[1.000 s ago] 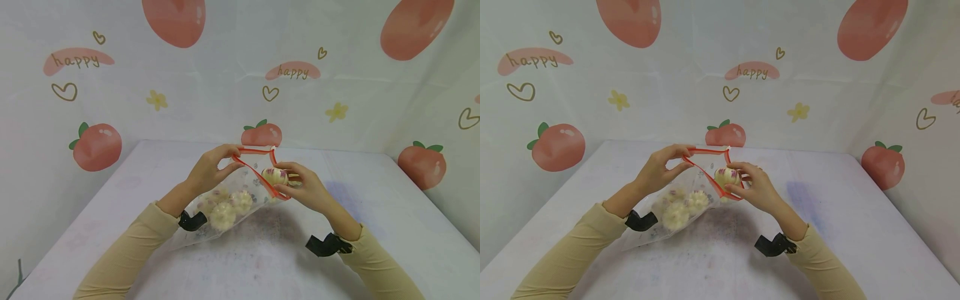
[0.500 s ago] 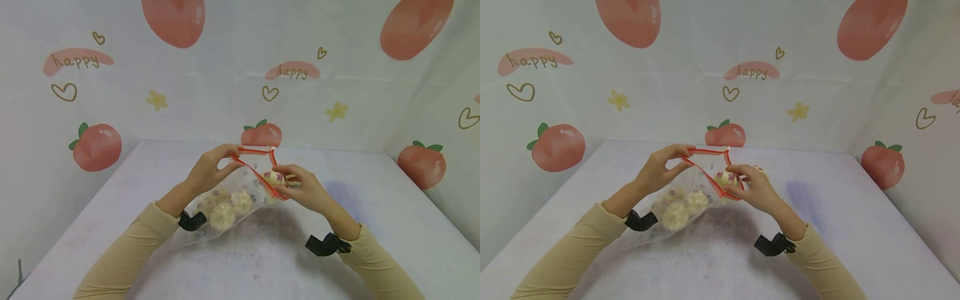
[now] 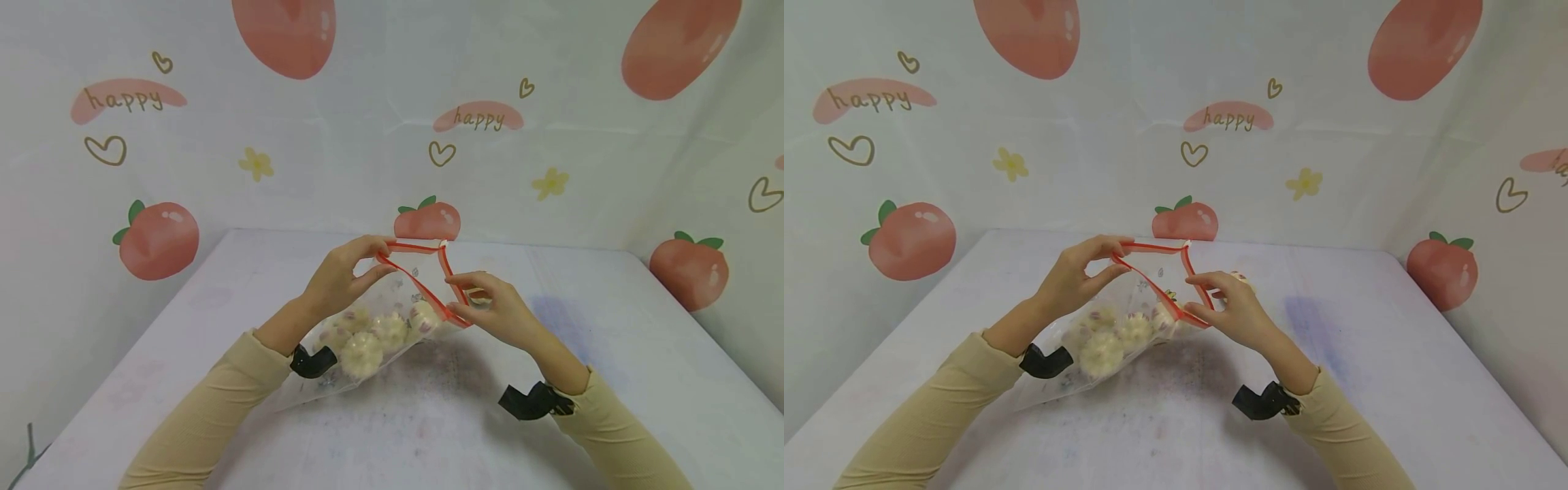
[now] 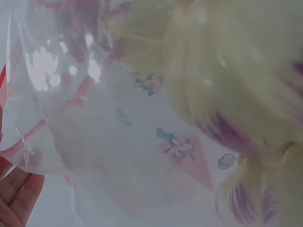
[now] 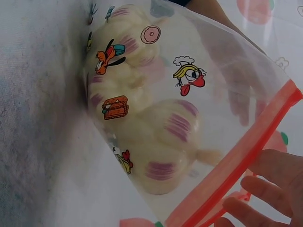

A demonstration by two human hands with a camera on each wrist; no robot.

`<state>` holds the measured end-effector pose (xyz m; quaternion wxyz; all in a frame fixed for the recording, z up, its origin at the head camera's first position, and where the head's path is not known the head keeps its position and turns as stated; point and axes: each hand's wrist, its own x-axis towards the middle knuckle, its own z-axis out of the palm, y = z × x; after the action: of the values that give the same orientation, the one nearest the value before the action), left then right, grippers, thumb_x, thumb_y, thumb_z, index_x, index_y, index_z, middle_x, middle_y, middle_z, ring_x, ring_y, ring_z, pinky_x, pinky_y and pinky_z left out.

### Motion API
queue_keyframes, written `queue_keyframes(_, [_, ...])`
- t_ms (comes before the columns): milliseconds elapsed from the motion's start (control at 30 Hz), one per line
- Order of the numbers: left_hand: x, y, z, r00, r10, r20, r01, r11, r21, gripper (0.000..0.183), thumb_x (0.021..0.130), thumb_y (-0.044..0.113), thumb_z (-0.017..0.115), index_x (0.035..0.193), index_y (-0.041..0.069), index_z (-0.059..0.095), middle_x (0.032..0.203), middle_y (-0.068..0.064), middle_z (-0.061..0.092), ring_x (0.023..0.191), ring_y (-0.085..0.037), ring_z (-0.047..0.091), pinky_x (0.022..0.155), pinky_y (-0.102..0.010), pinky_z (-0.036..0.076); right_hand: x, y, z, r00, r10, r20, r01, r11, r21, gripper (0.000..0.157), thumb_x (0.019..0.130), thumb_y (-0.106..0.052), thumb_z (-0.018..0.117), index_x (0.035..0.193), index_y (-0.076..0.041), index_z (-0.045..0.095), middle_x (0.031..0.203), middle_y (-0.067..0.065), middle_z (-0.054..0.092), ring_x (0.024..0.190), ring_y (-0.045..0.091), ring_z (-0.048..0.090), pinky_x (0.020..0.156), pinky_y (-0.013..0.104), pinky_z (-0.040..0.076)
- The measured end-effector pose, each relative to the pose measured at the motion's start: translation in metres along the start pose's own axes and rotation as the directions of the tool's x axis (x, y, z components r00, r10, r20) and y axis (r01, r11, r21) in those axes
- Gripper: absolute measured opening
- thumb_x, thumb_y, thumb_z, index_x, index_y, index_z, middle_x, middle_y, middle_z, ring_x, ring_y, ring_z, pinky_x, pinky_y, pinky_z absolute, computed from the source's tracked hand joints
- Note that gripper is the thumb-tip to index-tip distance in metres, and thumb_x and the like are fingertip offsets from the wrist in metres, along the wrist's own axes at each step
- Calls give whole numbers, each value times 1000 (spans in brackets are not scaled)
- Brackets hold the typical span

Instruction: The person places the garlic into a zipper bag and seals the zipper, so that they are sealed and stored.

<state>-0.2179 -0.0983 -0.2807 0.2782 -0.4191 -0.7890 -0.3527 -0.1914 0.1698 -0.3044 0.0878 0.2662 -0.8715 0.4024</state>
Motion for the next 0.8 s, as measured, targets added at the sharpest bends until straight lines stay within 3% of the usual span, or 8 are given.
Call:
queue_keyframes(200, [0, -1, 0, 1000, 11, -10, -11, 1000, -4, 23, 80, 10, 72, 95, 3, 56, 115, -13, 66, 95, -22, 65, 80, -35, 54, -2, 4, -4, 998, -34, -56, 33, 999, -22, 35, 81, -8, 71, 115, -5, 63, 110, 12, 65, 99, 26, 62, 87, 45, 53])
queue_keyframes(433, [-1, -1, 0, 1000, 8, -9, -8, 1000, -6, 23, 80, 10, 72, 96, 3, 56, 115, -13, 66, 93, -21, 65, 82, -35, 55, -3, 9, -11, 995, -37, -95, 33, 998, -46, 32, 82, -9, 71, 113, -5, 64, 109, 9, 67, 94, 9, 62, 85, 36, 54])
queue_keyframes(667, [-1, 0, 0, 1000, 7, -7, -7, 1000, 0, 23, 80, 10, 72, 96, 4, 57, 114, -13, 66, 94, -22, 65, 82, -35, 55, -2, 17, -17, 995, 16, -101, -19, 1000, -24, 28, 85, -10, 67, 112, -5, 64, 107, 11, 68, 96, 23, 63, 83, 25, 54])
queue_keyframes(800, [-1, -1, 0, 1000, 10, -9, -10, 1000, -2, 24, 79, 9, 73, 96, 3, 57, 114, -13, 66, 92, -21, 65, 82, -35, 55, -1, 23, -21, 993, 53, -101, -56, 998, -27, 29, 85, -11, 67, 113, -3, 63, 107, 15, 67, 97, 26, 63, 85, 32, 54])
